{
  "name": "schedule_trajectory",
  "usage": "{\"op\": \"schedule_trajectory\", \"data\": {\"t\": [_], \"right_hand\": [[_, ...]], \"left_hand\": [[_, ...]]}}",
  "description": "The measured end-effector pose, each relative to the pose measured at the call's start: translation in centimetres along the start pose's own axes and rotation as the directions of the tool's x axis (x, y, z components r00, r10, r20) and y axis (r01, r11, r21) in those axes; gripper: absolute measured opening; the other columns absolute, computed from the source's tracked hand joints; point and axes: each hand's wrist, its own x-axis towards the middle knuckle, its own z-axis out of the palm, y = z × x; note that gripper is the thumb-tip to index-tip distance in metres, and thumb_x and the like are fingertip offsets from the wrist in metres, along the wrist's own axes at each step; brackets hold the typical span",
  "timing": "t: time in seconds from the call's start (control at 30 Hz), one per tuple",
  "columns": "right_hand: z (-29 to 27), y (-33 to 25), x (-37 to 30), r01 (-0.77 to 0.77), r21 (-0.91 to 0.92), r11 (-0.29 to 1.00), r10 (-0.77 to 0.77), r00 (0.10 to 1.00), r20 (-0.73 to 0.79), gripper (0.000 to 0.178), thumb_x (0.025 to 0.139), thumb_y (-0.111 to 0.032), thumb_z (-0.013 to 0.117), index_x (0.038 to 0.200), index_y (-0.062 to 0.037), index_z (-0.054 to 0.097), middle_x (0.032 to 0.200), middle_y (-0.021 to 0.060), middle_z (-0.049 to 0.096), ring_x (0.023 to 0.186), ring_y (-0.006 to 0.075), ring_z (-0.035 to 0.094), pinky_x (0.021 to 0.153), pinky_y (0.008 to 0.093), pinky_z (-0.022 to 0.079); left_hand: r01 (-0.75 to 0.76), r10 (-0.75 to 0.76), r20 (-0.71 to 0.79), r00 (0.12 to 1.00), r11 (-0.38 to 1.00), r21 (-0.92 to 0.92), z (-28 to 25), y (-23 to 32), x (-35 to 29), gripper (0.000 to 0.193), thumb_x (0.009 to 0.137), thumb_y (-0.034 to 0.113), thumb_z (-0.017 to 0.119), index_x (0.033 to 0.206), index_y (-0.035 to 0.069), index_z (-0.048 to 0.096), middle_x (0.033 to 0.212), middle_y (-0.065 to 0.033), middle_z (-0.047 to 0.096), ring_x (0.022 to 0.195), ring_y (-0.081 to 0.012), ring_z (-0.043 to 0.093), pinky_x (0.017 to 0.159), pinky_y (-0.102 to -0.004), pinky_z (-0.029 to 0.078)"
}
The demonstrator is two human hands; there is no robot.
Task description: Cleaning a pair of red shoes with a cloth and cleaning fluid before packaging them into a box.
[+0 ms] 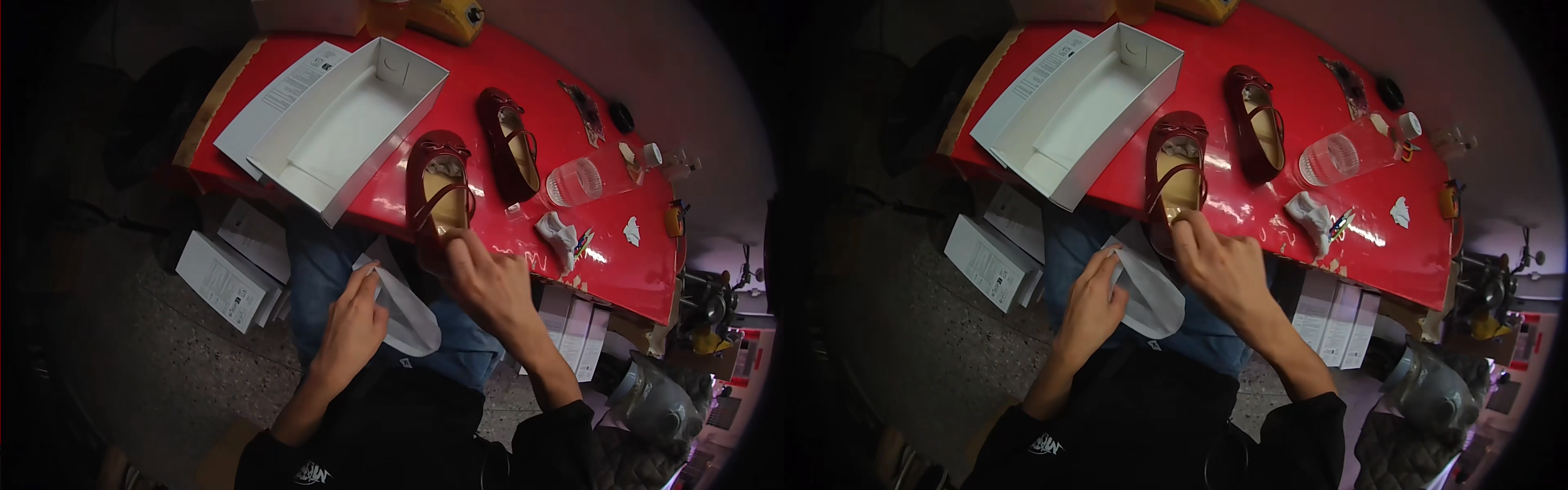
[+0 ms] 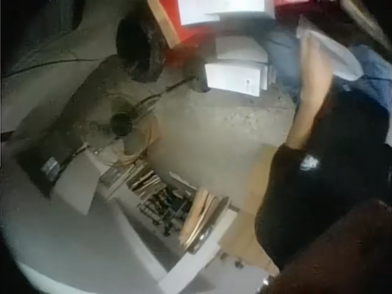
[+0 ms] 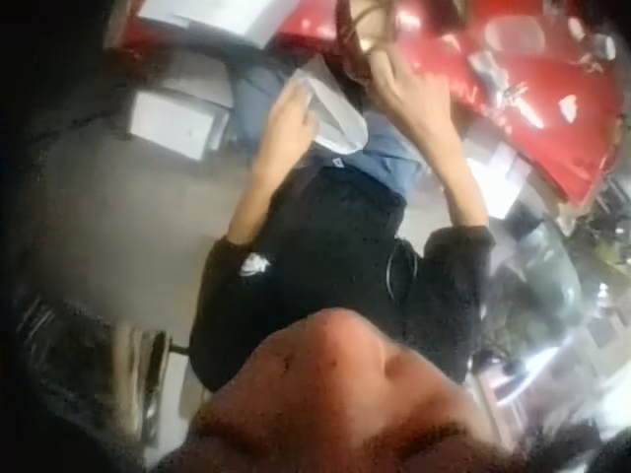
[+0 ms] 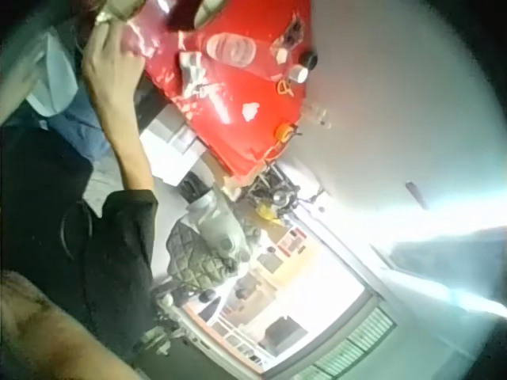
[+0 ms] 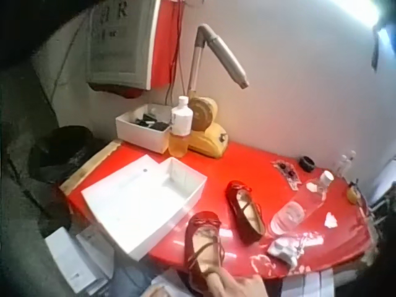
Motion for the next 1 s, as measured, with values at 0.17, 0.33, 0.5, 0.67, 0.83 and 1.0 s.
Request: {"op": "schedule_trajectory", "data": {"t": [0.17,0.33,0.5,0.67,0.83,1.0], "right_hand": [[-8.9,1.9,-6.9,-0.198,0.826,0.528,0.467,0.880,-0.088,0.072,0.046,-0.023,0.098,0.100,0.0064,0.062,0.090,0.0149,0.075,0.079,0.0183,0.074,0.072,0.0278,0.057],[-8.7,4.6,-12.0,-0.226,0.974,0.010,0.109,0.969,0.223,0.062,0.051,-0.016,0.103,0.086,-0.0043,0.053,0.092,0.0195,0.074,0.078,0.0208,0.073,0.067,0.0291,0.055],[-9.3,2.5,-11.6,-0.380,0.747,0.545,0.010,0.894,0.448,0.063,0.065,-0.026,0.097,0.109,-0.0011,0.060,0.102,0.0165,0.074,0.068,0.0195,0.072,0.058,0.0280,0.052],[-8.7,3.3,-12.3,-0.601,0.619,0.505,0.170,0.772,0.612,0.065,0.071,-0.031,0.091,0.119,-0.0022,0.059,0.095,0.0091,0.074,0.059,0.0240,0.069,0.053,0.0303,0.050],[-8.7,1.1,-11.4,-0.357,0.436,0.826,0.125,0.870,0.477,0.066,0.073,-0.037,0.090,0.119,-0.0027,0.059,0.081,0.0084,0.069,0.060,0.0270,0.069,0.052,0.0360,0.050],[-6.0,0.5,-12.2,-0.194,0.385,0.902,0.078,0.952,0.295,0.056,0.074,-0.030,0.087,0.116,-0.0031,0.062,0.089,0.0088,0.071,0.063,0.0259,0.070,0.053,0.0345,0.053]], "left_hand": [[0.312,-0.169,0.374,0.912,0.877,-0.365,-1.6,3.5,1.6,0.052,0.084,-0.005,0.060,0.134,-0.014,0.050,0.154,-0.0230,0.044,0.096,-0.0331,0.074,0.075,-0.0382,0.062],[0.187,0.130,0.434,0.892,0.767,-0.614,-4.0,2.8,1.5,0.070,0.076,-0.015,0.059,0.145,-0.007,0.048,0.165,-0.0131,0.032,0.079,-0.0159,0.073,0.062,-0.0263,0.062],[0.310,-0.028,0.624,0.781,0.884,-0.349,-5.0,3.3,1.4,0.078,0.076,-0.015,0.059,0.152,-0.003,0.043,0.165,-0.0123,0.035,0.096,-0.0203,0.072,0.063,-0.0271,0.060],[0.053,0.059,0.399,0.915,0.963,-0.264,-3.5,3.1,0.3,0.085,0.075,-0.018,0.059,0.156,0.001,0.040,0.165,-0.0127,0.038,0.110,-0.0162,0.067,0.059,-0.0236,0.054],[0.045,0.066,0.449,0.891,0.972,-0.232,-0.9,4.6,1.1,0.084,0.077,-0.016,0.060,0.156,0.002,0.038,0.165,-0.0152,0.036,0.120,-0.0308,0.063,0.075,-0.0328,0.056],[-0.014,0.118,0.438,0.891,0.972,-0.233,0.9,4.7,2.1,0.083,0.078,-0.015,0.059,0.156,0.003,0.036,0.167,-0.0162,0.029,0.129,-0.0426,0.058,0.090,-0.0433,0.058]]}}
